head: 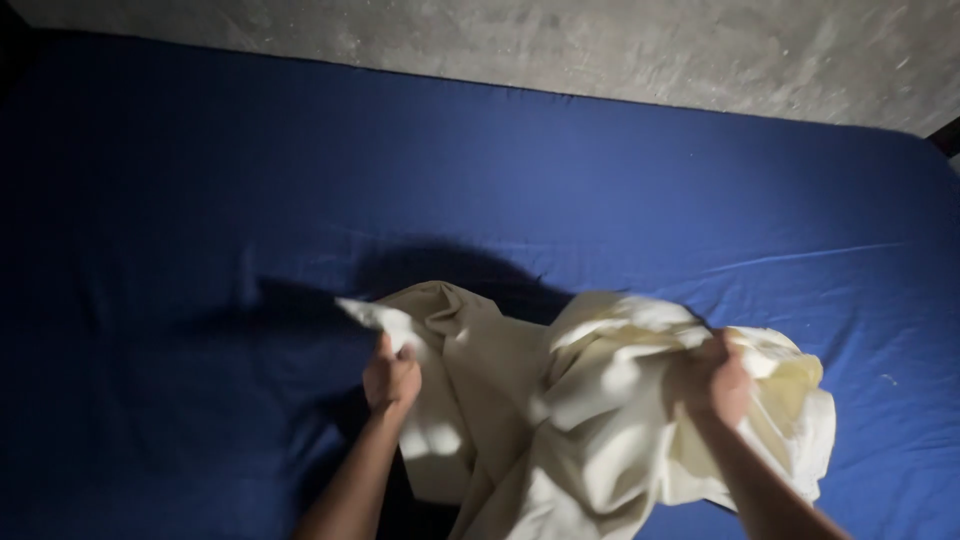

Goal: The person unfolds a cream-colored sheet on a blue mattress, smooths it out, and then folds it into a compact stack. A cat walks across the bed during the process.

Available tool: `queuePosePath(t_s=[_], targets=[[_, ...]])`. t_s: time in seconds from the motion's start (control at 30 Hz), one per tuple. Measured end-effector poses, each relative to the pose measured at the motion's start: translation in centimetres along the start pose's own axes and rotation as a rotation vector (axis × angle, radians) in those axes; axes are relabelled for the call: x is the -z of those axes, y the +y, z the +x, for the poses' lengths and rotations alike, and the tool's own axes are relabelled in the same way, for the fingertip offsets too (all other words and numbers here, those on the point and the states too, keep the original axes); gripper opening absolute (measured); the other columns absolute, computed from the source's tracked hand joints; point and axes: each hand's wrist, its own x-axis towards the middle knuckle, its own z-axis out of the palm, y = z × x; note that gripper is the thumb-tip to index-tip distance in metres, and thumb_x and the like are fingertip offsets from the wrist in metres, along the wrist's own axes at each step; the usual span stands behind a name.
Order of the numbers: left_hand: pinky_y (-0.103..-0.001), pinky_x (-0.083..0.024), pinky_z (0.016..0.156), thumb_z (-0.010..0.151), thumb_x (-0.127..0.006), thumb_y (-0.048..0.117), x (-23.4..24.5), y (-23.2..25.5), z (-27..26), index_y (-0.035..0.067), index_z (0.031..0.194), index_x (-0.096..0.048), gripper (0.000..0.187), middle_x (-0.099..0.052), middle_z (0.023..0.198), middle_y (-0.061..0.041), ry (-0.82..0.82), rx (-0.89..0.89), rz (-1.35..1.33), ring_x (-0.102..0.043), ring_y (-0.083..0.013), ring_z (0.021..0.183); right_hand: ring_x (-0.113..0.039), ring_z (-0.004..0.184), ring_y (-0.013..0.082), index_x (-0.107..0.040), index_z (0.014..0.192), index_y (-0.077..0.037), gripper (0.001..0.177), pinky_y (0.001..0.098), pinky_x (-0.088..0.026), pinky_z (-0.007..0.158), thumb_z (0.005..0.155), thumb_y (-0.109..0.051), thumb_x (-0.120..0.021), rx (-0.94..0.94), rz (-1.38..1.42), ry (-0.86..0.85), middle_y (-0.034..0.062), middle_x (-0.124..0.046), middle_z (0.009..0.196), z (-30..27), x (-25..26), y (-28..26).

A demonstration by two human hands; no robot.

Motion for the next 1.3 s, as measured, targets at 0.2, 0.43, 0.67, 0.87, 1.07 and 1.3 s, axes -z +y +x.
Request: queuePosePath(t_s=[0.2,0.43,0.67,0.87,1.07,1.3], targets=[[-0.046,-0.053,0.096,0.093,-0.070,0.016,9.4,9.0,8.4,0.002,0.133,-0.061,0.044,-0.069,0.123,-0.025,0.618,-0.271,-0.103,-0.068,-0.0413,0.110,-0.061,0.093,0.0272,-0.059,0.120,-0.009,0.023,0.0414,-0.052,0.076,0.104,-0.024,-0.052,0.079,-0.450,0.838,0.0106,-0.061,0.104,17.3,1.4,12.6],[-0.045,-0.055,0.095,0.109,-0.060,0.012,17.9,13.5,9.6,0.006,0.135,-0.063,0.028,-0.071,0.120,-0.024,0.731,-0.384,-0.203,-0.070,-0.0389,0.109,-0.064,0.105,0.0347,-0.061,0.122,-0.007,0.026,0.0518,-0.052,0.092,0.103,-0.023,-0.056,-0.223,-0.053,0.422,0.0184,-0.060,0.114,11.2,4.5,1.6],[-0.048,-0.056,0.072,0.090,-0.067,0.008,14.4,12.1,2.6,0.019,0.125,-0.072,0.037,-0.065,0.109,-0.015,0.455,-0.618,0.102,-0.070,-0.0369,0.089,-0.073,0.107,0.0294,-0.067,0.136,-0.025,0.062,0.0432,-0.057,0.092,0.077,-0.035,-0.084,0.102,-0.224,-0.484,0.0143,-0.074,0.122,-0.6,0.0,-8.2],[-0.041,-0.058,0.079,0.082,-0.066,-0.001,11.3,10.9,-3.5,0.017,0.107,-0.073,0.031,-0.069,0.109,-0.007,0.054,-0.808,0.073,-0.071,-0.0300,0.096,-0.068,0.120,0.0296,-0.060,0.138,-0.010,0.065,0.0475,-0.055,0.096,0.090,-0.052,-0.065,-0.378,0.580,-1.061,0.0153,-0.071,0.132,-6.5,1.1,-21.8],[-0.039,-0.055,0.088,0.079,-0.067,-0.002,13.7,10.9,-9.4,0.010,0.120,-0.069,0.043,-0.070,0.113,-0.010,-0.077,-0.777,-0.099,-0.069,-0.0303,0.102,-0.058,0.122,0.0313,-0.052,0.150,-0.014,0.069,0.0584,-0.047,0.102,0.089,-0.044,-0.063,-0.547,0.705,-1.418,0.0091,-0.057,0.138,-10.7,-3.9,-20.4],[-0.038,-0.056,0.081,0.089,-0.079,0.021,9.9,3.9,-4.9,0.005,0.116,-0.063,0.035,-0.074,0.105,-0.014,0.105,-0.823,-0.168,-0.073,-0.0290,0.093,-0.054,0.122,0.0273,-0.060,0.141,-0.009,0.051,0.0449,-0.054,0.099,0.093,-0.026,-0.066,-0.812,1.088,-1.434,0.0098,-0.058,0.132,-13.9,-6.1,-21.9]])
